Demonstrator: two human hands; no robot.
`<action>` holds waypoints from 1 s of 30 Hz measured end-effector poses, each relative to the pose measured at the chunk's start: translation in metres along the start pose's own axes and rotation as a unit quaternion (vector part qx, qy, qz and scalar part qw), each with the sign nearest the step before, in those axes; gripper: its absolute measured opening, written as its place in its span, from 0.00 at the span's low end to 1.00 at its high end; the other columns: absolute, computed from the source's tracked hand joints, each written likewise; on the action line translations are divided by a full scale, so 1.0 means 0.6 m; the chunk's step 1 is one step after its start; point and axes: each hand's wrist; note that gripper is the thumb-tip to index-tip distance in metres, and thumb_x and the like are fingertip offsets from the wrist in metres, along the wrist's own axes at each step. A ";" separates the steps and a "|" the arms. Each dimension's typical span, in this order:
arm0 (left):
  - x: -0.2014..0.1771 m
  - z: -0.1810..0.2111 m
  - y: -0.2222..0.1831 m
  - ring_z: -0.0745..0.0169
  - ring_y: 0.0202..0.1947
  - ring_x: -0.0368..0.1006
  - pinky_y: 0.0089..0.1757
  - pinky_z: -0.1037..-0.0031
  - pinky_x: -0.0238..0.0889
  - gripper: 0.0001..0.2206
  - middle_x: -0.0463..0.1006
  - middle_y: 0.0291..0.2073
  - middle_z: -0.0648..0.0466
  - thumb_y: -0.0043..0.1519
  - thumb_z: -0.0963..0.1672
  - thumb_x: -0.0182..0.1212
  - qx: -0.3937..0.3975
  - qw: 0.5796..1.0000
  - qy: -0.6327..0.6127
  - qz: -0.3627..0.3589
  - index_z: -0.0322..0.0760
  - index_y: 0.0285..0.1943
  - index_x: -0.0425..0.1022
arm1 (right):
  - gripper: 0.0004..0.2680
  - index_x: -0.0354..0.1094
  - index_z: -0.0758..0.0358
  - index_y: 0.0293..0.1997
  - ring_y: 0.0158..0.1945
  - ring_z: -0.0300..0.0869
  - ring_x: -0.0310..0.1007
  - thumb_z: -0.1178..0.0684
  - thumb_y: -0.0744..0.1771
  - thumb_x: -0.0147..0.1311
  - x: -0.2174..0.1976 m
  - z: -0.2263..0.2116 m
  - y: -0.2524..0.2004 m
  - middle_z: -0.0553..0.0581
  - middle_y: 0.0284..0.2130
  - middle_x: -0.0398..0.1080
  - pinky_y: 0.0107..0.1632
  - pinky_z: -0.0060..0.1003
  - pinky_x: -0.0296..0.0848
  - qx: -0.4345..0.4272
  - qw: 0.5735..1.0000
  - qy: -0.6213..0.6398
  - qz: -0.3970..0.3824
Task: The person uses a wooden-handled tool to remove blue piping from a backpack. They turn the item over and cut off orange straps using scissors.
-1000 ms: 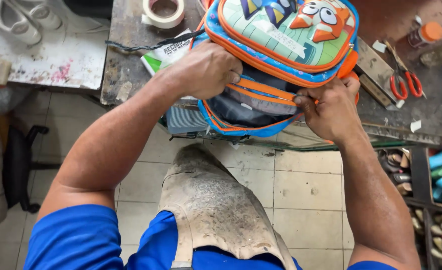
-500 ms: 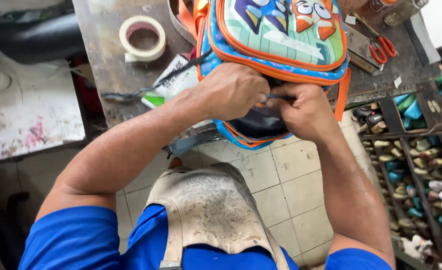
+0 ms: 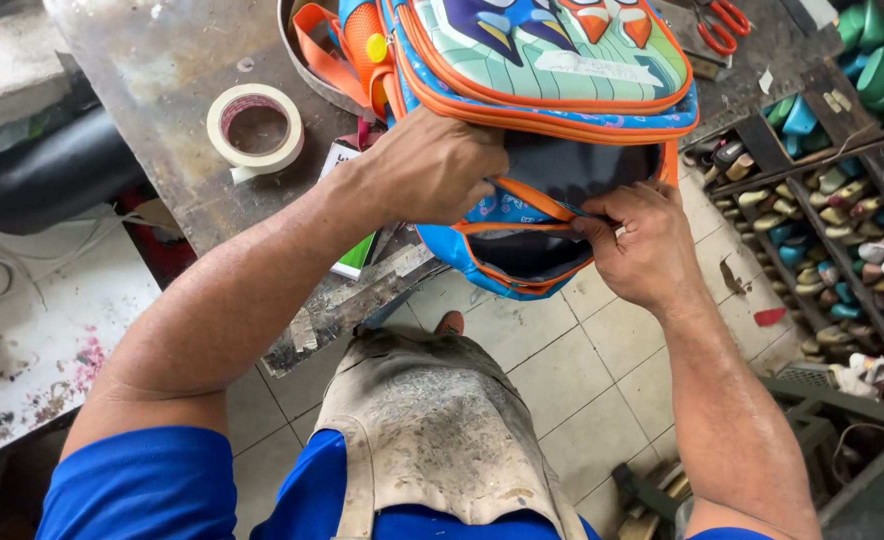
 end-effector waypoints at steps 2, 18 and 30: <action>-0.005 0.010 -0.001 0.49 0.34 0.75 0.36 0.60 0.70 0.08 0.73 0.25 0.59 0.63 0.50 0.63 -0.008 0.997 -0.072 0.032 0.49 0.33 0.75 | 0.07 0.76 0.57 0.38 0.37 0.49 0.75 0.48 0.68 0.66 0.001 0.002 -0.010 0.52 0.25 0.72 0.59 0.46 0.66 -0.009 1.000 -0.017 0.013; -0.135 0.068 0.110 0.49 0.36 0.71 0.31 0.53 0.61 0.16 0.77 0.34 0.55 0.51 0.48 0.64 -0.244 0.901 -0.045 -0.356 0.49 0.48 0.72 | 0.02 0.77 0.58 0.41 0.43 0.53 0.72 0.56 0.67 0.65 -0.076 0.032 0.026 0.55 0.35 0.74 0.58 0.49 0.64 -0.059 0.998 -0.008 0.006; -0.169 0.081 0.141 0.50 0.32 0.70 0.33 0.55 0.60 0.17 0.74 0.33 0.54 0.52 0.47 0.62 -0.252 0.875 -0.057 -0.409 0.47 0.49 0.64 | 0.04 0.77 0.60 0.43 0.44 0.52 0.75 0.54 0.69 0.62 -0.107 0.056 0.039 0.53 0.36 0.77 0.57 0.48 0.67 -0.100 0.995 0.006 -0.017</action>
Point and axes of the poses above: each hand's wrist, its own y-axis towards the middle knuckle, its own x-axis out of the palm, z = x × y
